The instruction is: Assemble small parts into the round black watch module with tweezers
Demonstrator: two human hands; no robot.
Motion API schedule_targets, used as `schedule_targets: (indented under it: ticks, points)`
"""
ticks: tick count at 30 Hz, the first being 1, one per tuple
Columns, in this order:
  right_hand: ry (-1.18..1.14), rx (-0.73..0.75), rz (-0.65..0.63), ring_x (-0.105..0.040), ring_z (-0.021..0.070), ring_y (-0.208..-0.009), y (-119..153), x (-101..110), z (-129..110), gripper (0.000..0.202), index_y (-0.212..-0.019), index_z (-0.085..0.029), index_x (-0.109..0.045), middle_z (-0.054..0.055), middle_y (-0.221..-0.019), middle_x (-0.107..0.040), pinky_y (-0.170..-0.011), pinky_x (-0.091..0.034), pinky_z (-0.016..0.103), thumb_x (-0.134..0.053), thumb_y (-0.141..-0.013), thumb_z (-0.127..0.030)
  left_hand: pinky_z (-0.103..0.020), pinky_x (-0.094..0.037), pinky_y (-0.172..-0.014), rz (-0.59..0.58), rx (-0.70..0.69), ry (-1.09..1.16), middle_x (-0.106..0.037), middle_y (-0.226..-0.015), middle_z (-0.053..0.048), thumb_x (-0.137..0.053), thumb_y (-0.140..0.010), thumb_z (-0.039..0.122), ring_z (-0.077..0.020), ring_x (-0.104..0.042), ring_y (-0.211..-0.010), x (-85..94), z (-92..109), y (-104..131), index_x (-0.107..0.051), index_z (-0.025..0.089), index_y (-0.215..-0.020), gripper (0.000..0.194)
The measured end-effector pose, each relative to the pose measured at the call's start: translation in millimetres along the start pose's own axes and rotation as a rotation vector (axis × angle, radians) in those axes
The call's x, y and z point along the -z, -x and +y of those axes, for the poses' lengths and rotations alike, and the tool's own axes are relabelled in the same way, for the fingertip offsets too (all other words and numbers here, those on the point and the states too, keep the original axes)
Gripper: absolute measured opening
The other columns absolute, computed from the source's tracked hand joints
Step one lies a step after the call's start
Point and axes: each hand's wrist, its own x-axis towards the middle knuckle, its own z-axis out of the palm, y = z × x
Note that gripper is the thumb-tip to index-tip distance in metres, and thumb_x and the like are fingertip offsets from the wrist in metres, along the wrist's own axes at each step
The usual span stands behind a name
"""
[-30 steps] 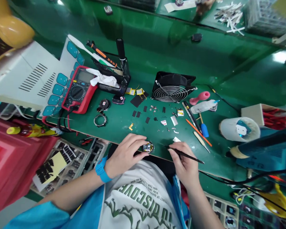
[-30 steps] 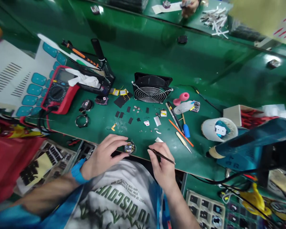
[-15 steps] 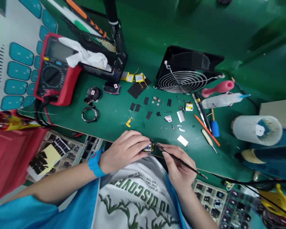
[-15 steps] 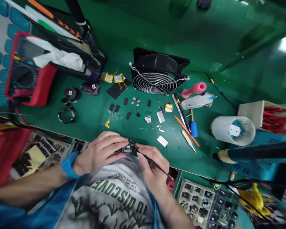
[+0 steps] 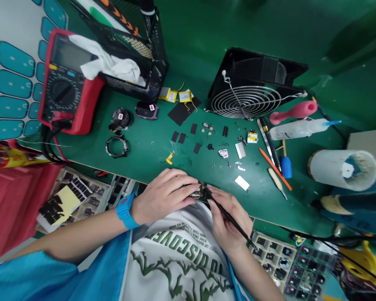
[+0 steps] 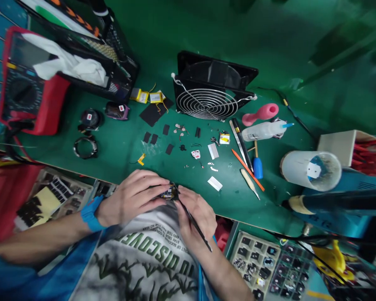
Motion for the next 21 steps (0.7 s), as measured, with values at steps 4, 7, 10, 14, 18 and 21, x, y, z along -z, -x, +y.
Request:
schedule_targets:
  ticks: [4, 7, 10, 14, 18, 21]
  points:
    - [0.034, 0.044, 0.001, -0.074, 0.021, -0.096, 1, 0, -2, 0.038, -0.107, -0.019, -0.063, 0.005, -0.104, -0.073, -0.085, -0.064, 0.035, -0.065, -0.075, 0.0, -0.031, -0.048, -0.086, 0.002, -0.012, 0.025, -0.062, -0.112, 0.001, -0.056, -0.089, 0.041, -0.0164, -0.052, -0.101, 1.2, 0, 0, -0.056, 0.019, -0.111, 0.031]
    - [0.097, 0.062, 0.0, -0.074, 0.0198, -0.095, 2, -1, -4, 0.035, -0.106, -0.019, -0.063, 0.006, -0.103, -0.074, -0.084, -0.063, 0.033, -0.065, -0.076, -0.001, -0.033, -0.048, -0.087, -0.016, -0.012, 0.03, -0.061, -0.113, 0.0, -0.055, -0.089, 0.04, -0.0172, -0.051, -0.102, 1.6, 0, 0, -0.055, 0.018, -0.11, 0.03]
    - [0.141, 0.055, 0.021, -0.075, 0.0187, -0.091, 2, -2, -6, 0.031, -0.104, -0.018, -0.063, 0.006, -0.099, -0.075, -0.082, -0.064, 0.031, -0.064, -0.077, -0.003, -0.033, -0.047, -0.088, -0.024, -0.02, 0.011, -0.06, -0.113, 0.001, -0.055, -0.089, 0.04, -0.0171, -0.05, -0.103, 1.7, 0, 0, -0.056, 0.019, -0.11, 0.03]
    - [0.138, 0.016, 0.022, -0.074, 0.0185, -0.091, -1, -4, -10, 0.029, -0.103, -0.018, -0.063, 0.005, -0.098, -0.075, -0.083, -0.063, 0.032, -0.064, -0.079, -0.003, -0.032, -0.047, -0.087, -0.048, -0.059, -0.033, -0.06, -0.112, 0.001, -0.054, -0.089, 0.042, -0.0163, -0.05, -0.103, 3.2, -2, -2, -0.055, 0.018, -0.111, 0.031]
    - [0.047, -0.093, -0.016, -0.073, 0.0187, -0.092, -6, -2, -13, 0.022, -0.099, -0.019, -0.065, 0.005, -0.099, -0.074, -0.084, -0.063, 0.034, -0.063, -0.081, -0.006, -0.031, -0.047, -0.087, -0.075, -0.087, -0.049, -0.061, -0.11, 0.002, -0.054, -0.088, 0.044, -0.0162, -0.05, -0.1, 5.9, -4, -5, -0.056, 0.019, -0.11, 0.033]
    - [-0.021, -0.169, -0.028, -0.073, 0.0187, -0.09, -11, 1, -13, 0.016, -0.094, -0.02, -0.068, 0.004, -0.097, -0.074, -0.082, -0.062, 0.034, -0.062, -0.083, -0.009, -0.031, -0.048, -0.086, -0.071, -0.101, -0.046, -0.061, -0.109, 0.002, -0.055, -0.088, 0.043, -0.0164, -0.049, -0.099, 6.6, -5, -6, -0.057, 0.019, -0.109, 0.032]
